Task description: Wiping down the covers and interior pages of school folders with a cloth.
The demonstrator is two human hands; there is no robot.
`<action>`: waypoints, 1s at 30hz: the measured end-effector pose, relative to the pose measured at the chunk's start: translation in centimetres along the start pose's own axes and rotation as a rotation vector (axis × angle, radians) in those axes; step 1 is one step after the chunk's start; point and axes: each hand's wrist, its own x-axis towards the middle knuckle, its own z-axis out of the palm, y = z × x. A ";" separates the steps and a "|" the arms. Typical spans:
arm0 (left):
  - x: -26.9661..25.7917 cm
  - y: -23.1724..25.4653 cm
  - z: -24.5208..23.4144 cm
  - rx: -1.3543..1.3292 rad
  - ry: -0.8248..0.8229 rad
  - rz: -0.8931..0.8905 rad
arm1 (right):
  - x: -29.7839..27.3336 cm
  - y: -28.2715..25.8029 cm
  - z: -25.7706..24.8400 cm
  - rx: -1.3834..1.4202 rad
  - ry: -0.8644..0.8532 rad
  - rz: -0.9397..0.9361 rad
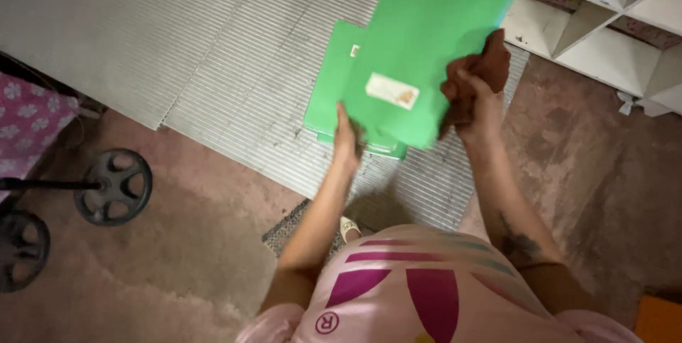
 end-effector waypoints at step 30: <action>-11.6 17.5 0.5 1.342 -0.802 1.118 | 0.0 -2.7 -5.7 -0.805 -0.841 -0.859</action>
